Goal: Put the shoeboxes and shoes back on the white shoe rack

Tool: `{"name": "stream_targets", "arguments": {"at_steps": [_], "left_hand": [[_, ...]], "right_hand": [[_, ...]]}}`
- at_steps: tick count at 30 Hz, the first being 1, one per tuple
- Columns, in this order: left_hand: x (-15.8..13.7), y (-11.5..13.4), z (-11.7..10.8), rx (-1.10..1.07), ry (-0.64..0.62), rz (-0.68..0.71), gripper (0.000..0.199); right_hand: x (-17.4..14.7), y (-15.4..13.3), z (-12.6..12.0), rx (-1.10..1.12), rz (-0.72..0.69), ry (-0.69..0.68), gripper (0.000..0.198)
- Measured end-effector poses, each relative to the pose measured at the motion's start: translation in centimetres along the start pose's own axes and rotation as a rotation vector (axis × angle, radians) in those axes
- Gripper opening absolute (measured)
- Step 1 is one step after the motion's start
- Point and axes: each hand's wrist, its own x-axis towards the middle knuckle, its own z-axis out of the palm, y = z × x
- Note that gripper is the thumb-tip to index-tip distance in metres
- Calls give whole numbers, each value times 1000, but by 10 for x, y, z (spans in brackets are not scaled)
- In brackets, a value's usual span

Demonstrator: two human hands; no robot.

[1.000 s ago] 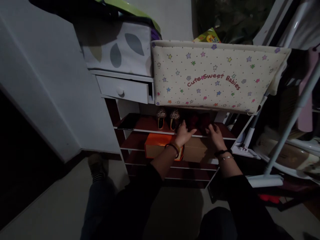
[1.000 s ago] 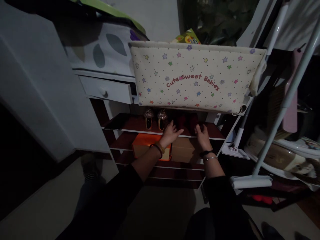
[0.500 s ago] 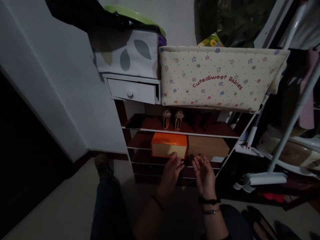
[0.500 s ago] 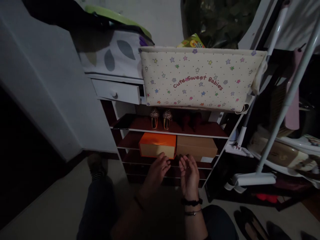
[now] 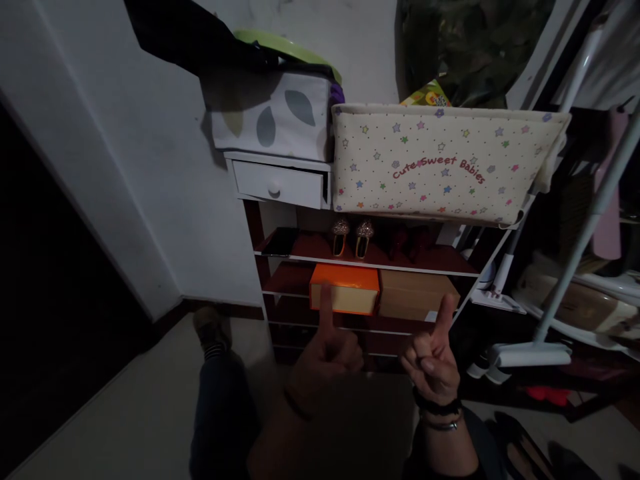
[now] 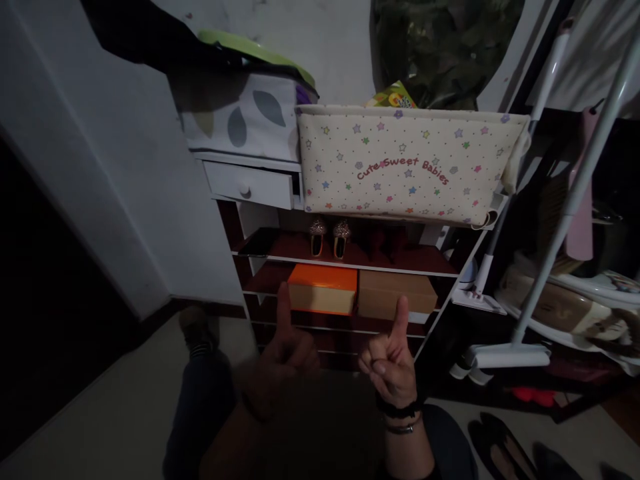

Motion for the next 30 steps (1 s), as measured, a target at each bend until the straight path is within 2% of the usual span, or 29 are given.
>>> {"name": "stream_targets", "arguments": {"at_steps": [4,8,13,15,16,17,18,19,20,23,26,28,30], "left_hand": [[-7,-3,-7,-17,-263,126,119],[-4,-1,-7,-29,-372,130,110],[-3,0,-11,-17,-329,118,105],[-3,-1,-16,20,-242,77,86],[-3,-2,-20,67,-166,47,67],[-4,-4,-25,145,-74,15,46],[-5,-5,-30,258,23,-19,33],[-6,-7,-36,404,115,-54,39],[-7,-9,-43,568,191,-84,50],[-14,-16,-65,1033,297,-163,68],[-19,-21,-85,1331,239,-237,64],[-17,-21,-95,1509,131,-245,57],[-8,-20,-103,1689,-21,-173,50]], "right_hand": [[-9,10,-7,23,-63,-104,89],[-9,11,-7,42,-85,-174,85],[-11,6,-12,45,-90,-178,88],[-11,6,-19,15,-70,-132,86],[-11,7,-25,-12,-57,-99,79],[-12,10,-33,-54,-42,-52,66],[-12,14,-43,-118,-28,9,48],[-13,19,-56,-216,-14,83,33],[-15,26,-70,-340,0,163,33],[-27,51,-114,-797,30,378,64],[-46,76,-149,-1027,61,431,72],[-59,90,-164,-1067,85,411,73],[-69,101,-174,-1098,94,390,73]]}}
